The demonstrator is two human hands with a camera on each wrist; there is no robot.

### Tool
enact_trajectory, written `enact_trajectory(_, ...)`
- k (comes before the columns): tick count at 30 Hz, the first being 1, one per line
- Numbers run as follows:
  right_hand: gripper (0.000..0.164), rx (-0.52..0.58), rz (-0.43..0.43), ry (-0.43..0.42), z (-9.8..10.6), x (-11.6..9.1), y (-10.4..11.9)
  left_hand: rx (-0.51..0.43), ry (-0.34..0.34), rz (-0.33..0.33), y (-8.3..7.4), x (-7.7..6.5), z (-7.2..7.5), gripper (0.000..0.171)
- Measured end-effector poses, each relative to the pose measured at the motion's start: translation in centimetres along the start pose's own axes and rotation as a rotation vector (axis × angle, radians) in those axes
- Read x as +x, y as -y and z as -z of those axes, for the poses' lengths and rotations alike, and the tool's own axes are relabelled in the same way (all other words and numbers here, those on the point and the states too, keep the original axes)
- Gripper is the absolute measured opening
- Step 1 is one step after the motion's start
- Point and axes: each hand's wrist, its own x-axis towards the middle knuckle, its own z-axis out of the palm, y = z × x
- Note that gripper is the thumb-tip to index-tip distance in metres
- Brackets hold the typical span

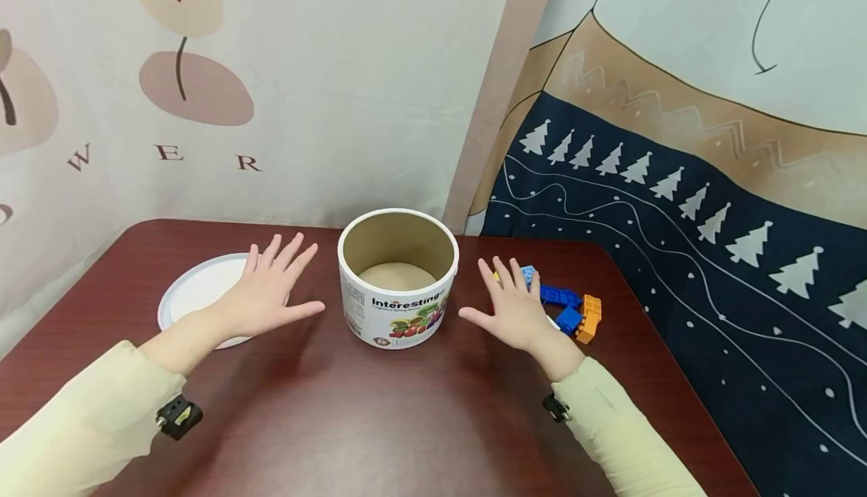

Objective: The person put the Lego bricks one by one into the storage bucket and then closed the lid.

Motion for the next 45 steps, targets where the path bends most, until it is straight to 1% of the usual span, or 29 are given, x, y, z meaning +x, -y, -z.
enact_trajectory(3,0.087,-0.009,-0.015,-0.014,0.2,-0.2,-0.6,-0.066,-0.001,0.031,-0.1,0.8,0.3,0.091)
enact_trajectory(8,0.088,0.016,-0.049,-0.026,0.7,-0.6,-1.9,-0.261,-0.005,0.086,-0.3,2.1,1.0,0.089)
enact_trajectory(12,0.082,0.087,-0.076,-0.033,1.3,-0.9,-3.4,-0.434,-0.012,0.117,-0.5,3.2,1.5,0.088)
enact_trajectory(15,0.082,0.144,-0.107,-0.041,1.7,-1.2,-4.6,-0.549,-0.008,0.135,-0.7,3.9,1.5,0.089)
enact_trajectory(18,0.084,0.187,-0.154,-0.051,2.2,-1.6,-5.9,-0.635,-0.006,0.140,-0.9,4.5,1.3,0.090)
enact_trajectory(22,0.088,0.246,-0.224,-0.085,2.4,-2.2,-7.8,-0.723,-0.009,0.156,-1.0,5.0,1.1,0.089)
enact_trajectory(27,0.092,0.336,-0.295,-0.128,2.3,-3.3,-10.5,-0.802,-0.018,0.181,-1.2,5.5,0.7,0.089)
enact_trajectory(30,0.091,0.361,-0.325,-0.128,1.9,-4.1,-12.0,-0.832,-0.019,0.190,-1.5,5.7,0.3,0.087)
enact_trajectory(37,0.087,0.372,-0.332,-0.080,0.2,-5.4,-14.9,-0.870,-0.023,0.195,-2.4,5.7,-0.2,0.085)
enact_trajectory(41,0.089,0.390,-0.339,-0.044,-0.7,-6.0,-15.9,-0.895,-0.022,0.179,-2.7,5.8,-0.6,0.085)
enact_trajectory(45,0.088,0.399,-0.322,-0.015,-1.3,-6.3,-16.5,-0.896,-0.029,0.166,-2.9,6.0,-0.8,0.085)
